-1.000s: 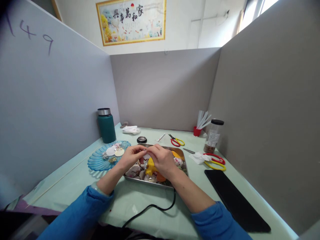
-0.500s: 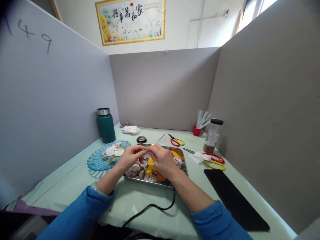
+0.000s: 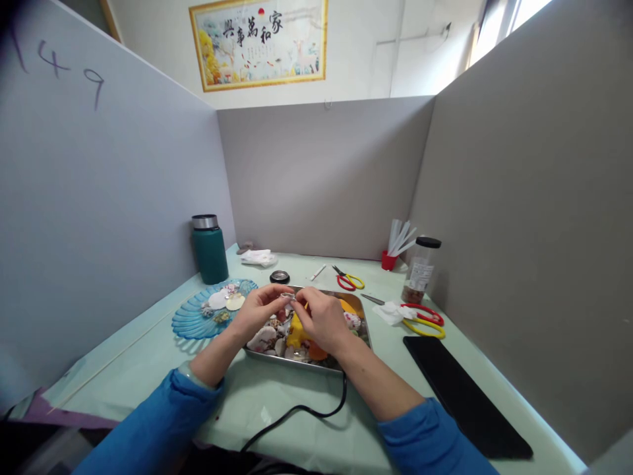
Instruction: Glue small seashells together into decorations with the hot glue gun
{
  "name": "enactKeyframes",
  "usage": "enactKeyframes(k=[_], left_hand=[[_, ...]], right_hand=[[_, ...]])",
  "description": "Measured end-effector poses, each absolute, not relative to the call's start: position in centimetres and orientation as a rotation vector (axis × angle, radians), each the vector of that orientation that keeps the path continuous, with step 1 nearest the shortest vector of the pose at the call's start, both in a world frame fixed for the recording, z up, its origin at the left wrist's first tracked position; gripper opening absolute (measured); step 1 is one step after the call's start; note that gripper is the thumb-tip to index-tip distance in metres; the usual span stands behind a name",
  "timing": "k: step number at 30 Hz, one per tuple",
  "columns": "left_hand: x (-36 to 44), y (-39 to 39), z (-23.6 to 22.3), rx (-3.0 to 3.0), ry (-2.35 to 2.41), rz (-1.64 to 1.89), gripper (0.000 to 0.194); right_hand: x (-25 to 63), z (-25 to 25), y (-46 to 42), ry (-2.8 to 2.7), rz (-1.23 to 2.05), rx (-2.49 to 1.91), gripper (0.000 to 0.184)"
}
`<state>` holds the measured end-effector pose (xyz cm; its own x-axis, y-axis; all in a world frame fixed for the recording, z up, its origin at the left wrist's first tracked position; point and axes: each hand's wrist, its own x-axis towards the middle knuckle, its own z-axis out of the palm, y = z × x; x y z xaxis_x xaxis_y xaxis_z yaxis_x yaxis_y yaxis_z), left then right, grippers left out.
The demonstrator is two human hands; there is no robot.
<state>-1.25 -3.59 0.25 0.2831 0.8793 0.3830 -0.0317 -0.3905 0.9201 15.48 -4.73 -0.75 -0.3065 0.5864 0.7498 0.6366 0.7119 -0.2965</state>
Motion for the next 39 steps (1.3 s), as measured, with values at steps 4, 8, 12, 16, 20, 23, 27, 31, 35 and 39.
enactKeyframes(k=[4,8,12,16,20,23,27,31,35,39], left_hand=[[-1.28,-3.44,0.08,1.653,0.79,1.262,0.026],[-1.51,-3.1,-0.24,1.68,0.827,1.288,0.024],[-1.55,-3.16,-0.1,1.689,0.843,1.273,0.025],[-1.55,-3.33,0.14,1.698,0.825,1.252,0.026],[-1.59,-3.32,0.11,1.691,0.808,1.235,0.026],[-1.55,-3.38,0.12,1.644,0.784,1.239,0.026],[-1.4,-3.57,0.23,1.63,0.759,1.228,0.027],[-1.26,-3.57,0.01,1.715,0.839,1.278,0.031],[-1.35,-3.53,-0.33,1.904,0.952,1.39,0.028],[-1.48,-3.55,-0.39,2.03,0.99,1.462,0.018]], right_hand=[[15.51,-0.73,-4.8,-1.998,-0.065,-0.933,0.013],[15.53,-0.64,-4.93,-1.975,-0.045,-0.917,0.013],[15.52,-0.46,-5.14,-1.955,-0.025,-0.907,0.014],[15.48,-0.35,-5.33,-1.965,-0.018,-0.901,0.014],[15.47,-0.39,-5.26,-1.95,-0.023,-0.887,0.016],[15.52,-0.49,-5.09,-1.959,-0.032,-0.891,0.02],[15.54,-0.65,-4.91,-1.99,-0.086,-0.935,0.02],[15.46,-0.79,-4.79,-1.963,-0.137,-0.996,0.022],[15.45,-0.81,-4.73,-1.974,-0.209,-1.031,0.027],[15.46,-0.77,-4.77,-2.0,-0.237,-1.029,0.028]])
